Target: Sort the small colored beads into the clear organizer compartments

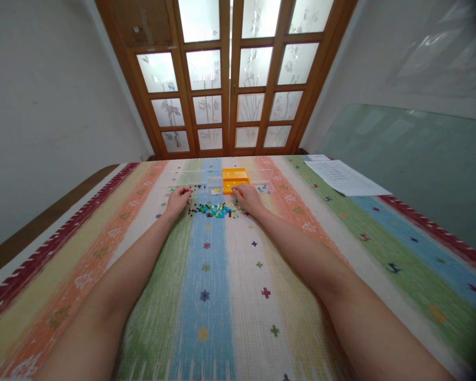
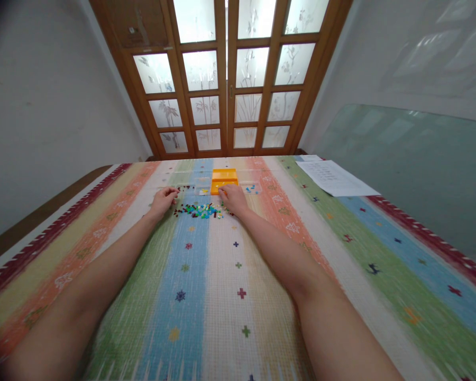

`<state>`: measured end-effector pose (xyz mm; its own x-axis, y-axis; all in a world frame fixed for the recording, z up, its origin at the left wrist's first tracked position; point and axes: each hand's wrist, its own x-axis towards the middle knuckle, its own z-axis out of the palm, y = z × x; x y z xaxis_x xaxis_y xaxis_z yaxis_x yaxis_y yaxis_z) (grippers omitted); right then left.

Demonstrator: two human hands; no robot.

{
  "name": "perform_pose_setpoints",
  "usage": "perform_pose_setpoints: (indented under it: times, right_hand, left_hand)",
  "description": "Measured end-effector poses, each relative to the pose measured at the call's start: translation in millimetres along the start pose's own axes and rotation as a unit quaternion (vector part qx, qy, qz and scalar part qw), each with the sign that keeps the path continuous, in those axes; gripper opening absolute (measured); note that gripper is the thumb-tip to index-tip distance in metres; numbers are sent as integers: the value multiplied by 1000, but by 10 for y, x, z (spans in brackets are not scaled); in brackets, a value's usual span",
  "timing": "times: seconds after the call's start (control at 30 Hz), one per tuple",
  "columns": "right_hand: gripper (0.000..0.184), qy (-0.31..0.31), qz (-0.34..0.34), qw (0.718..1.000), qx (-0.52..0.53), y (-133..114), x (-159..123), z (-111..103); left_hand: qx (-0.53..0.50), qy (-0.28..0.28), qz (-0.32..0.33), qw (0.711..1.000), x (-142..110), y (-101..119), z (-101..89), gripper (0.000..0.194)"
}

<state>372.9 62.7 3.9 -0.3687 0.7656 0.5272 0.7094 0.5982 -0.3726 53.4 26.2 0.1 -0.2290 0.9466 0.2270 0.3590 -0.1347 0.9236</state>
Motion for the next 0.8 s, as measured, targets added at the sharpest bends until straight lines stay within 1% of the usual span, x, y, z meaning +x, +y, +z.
perform_pose_setpoints:
  times: [0.23,0.6,0.7,0.8]
  right_hand:
    - [26,-1,2,1000,-3,-13,-2,-8]
    - [25,1,0,1000,-1,-9,-5,-4]
    - [26,-1,1,1000,-1,-18,-8,-13]
    - [27,-5,4,1000,-6,-27,-8,-18]
  left_hand:
    - [-35,8,37,999,-18,51,14,17]
    - [-14,4,25,1000,-44,64,34,12]
    - [-17,-6,6,1000,-46,53,40,16]
    - [-25,-22,2,999,-40,38,54,25]
